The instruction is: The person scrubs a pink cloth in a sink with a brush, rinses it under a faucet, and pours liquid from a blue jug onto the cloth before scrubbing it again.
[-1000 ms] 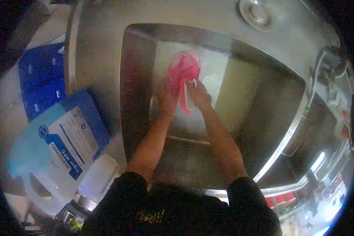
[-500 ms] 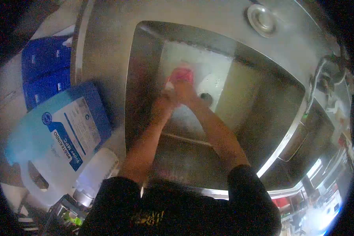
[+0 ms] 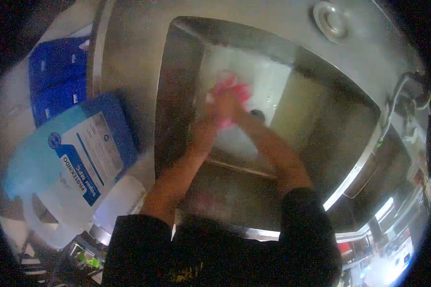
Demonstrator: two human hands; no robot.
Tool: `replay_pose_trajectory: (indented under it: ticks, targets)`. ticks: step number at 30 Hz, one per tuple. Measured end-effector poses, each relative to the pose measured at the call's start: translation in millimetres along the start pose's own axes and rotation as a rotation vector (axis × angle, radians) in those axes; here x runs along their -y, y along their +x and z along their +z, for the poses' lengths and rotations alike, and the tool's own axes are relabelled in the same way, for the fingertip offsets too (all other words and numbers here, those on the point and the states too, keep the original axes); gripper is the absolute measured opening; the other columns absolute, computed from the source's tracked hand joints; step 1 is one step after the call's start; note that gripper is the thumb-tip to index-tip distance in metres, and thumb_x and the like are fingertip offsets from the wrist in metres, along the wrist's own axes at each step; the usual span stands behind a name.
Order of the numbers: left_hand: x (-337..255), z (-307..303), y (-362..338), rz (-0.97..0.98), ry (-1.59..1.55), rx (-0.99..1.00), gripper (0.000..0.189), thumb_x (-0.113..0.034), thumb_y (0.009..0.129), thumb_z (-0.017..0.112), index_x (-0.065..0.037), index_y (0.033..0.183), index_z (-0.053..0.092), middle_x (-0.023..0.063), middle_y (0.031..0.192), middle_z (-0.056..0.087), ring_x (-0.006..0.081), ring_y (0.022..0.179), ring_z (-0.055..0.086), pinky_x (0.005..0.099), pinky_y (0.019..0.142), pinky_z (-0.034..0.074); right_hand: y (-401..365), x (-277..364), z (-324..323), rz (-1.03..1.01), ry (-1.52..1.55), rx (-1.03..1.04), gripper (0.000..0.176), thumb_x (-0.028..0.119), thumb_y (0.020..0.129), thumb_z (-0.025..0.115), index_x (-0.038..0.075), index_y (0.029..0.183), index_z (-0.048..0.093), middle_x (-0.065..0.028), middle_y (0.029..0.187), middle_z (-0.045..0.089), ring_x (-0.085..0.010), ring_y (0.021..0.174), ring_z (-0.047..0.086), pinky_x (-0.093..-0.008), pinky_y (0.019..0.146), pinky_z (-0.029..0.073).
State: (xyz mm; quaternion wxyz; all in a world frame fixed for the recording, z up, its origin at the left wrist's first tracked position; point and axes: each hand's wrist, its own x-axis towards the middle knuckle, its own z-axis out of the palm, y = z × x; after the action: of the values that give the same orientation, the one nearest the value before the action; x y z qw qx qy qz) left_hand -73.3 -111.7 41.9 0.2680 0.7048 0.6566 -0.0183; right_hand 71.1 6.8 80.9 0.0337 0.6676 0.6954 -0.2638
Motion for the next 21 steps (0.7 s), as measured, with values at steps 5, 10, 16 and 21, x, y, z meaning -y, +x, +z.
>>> replay_pose_trajectory:
  ticks: [5, 10, 16, 21]
  targets:
    - [-31, -55, 15, -0.129, 0.026, 0.418, 0.036, -0.028, 0.105, 0.043, -0.004, 0.12, 0.065, 0.0254, 0.118, 0.064, 0.0396, 0.105, 0.065, 0.0493, 0.09, 0.052, 45, -70, -29, -0.026, 0.199, -0.092, 0.052, 0.047, 0.092, 0.06, 0.002, 0.118, 0.063, -0.0257, 0.087, 0.069, -0.0378, 0.079, 0.07, -0.0472, 0.075, 0.057]
    - [16, -3, 1, 0.222, 0.047, 0.104, 0.043, -0.032, 0.107, 0.037, -0.005, 0.118, 0.067, 0.0253, 0.112, 0.067, 0.0404, 0.102, 0.066, 0.0499, 0.092, 0.052, 15, -36, 72, -0.145, -0.104, -0.467, 0.052, 0.045, 0.093, 0.056, 0.002, 0.122, 0.061, -0.0206, 0.086, 0.072, -0.0389, 0.078, 0.07, -0.049, 0.07, 0.056]
    - [-55, -48, 14, -0.022, 0.013, 0.198, 0.033, -0.026, 0.103, 0.048, -0.01, 0.127, 0.064, 0.0184, 0.103, 0.07, 0.0387, 0.088, 0.069, 0.0516, 0.077, 0.057, 44, -60, -38, -0.062, 0.24, 0.052, 0.061, 0.049, 0.089, 0.062, 0.002, 0.127, 0.058, -0.0242, 0.104, 0.071, -0.0405, 0.09, 0.07, -0.0519, 0.083, 0.055]
    - [-56, -35, -22, 0.067, -0.073, -0.214, 0.04, -0.032, 0.105, 0.041, -0.006, 0.129, 0.06, 0.0228, 0.119, 0.065, 0.0421, 0.097, 0.067, 0.0561, 0.083, 0.053, 25, -18, 66, 0.092, 0.021, -0.601, 0.06, 0.057, 0.091, 0.057, 0.001, 0.109, 0.066, -0.023, 0.091, 0.072, -0.0422, 0.086, 0.07, -0.0545, 0.084, 0.053]
